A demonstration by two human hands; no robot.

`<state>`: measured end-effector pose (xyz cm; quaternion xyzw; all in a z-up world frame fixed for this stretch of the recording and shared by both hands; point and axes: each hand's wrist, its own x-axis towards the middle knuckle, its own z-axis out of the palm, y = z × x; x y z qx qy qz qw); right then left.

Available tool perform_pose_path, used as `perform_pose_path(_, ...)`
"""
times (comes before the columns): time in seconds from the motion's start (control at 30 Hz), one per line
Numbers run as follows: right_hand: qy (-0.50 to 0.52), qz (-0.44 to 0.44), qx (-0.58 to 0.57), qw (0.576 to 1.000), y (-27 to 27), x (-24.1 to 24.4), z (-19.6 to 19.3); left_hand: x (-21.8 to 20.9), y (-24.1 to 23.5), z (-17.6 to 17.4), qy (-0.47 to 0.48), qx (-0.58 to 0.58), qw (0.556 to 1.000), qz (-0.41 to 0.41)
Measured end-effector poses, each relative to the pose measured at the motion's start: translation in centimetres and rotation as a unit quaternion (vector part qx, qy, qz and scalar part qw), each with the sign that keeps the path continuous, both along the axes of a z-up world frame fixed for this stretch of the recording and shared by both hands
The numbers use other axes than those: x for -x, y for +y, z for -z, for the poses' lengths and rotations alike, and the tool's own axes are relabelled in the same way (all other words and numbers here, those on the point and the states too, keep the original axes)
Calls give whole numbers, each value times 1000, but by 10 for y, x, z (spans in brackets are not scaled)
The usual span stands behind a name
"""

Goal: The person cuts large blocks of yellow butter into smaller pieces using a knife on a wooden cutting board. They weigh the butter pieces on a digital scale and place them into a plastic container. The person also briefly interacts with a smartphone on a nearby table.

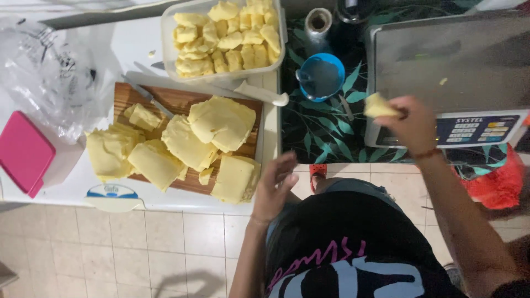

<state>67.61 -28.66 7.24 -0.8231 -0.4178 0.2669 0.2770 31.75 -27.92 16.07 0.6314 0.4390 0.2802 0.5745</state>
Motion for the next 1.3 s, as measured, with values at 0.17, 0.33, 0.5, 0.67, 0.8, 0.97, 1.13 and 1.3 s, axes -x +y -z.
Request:
perform_pose_path(0.17, 200, -216, -246, 924, 7, 135, -95, -69, 25, 0, -345, 227, 903, -119)
perform_pose_path(0.33, 14, -200, -354, 914, 13, 183, -98, -76, 25, -5, -507, 290, 786, -203)
perform_pose_path(0.5, -165, -225, -345, 896, 0, 193, -115, -50, 22, 10, -369, 389, 787, -306)
perform_pose_path(0.67, 73, -249, -402, 878, -13, 194, -124, -35, 27, 27, -342, 308, 810, -364)
perform_pose_path(0.8, 118, -224, -388, 886, 1, 187, -149, -32, 23, 11, -349, 279, 837, -317)
perform_pose_path(0.97, 123, -309, -346, 877, 4, 196, -138, -33, 18, 18, 54, 307, 906, -287)
perform_pose_path(1.13, 56, -319, -365, 873, 20, 195, -123, -36, -3, -3, -381, 418, 808, -167)
perform_pose_path(1.3, 215, -225, -380, 871, 20, 184, -104, -16, 6, -44, -503, 493, 709, -33)
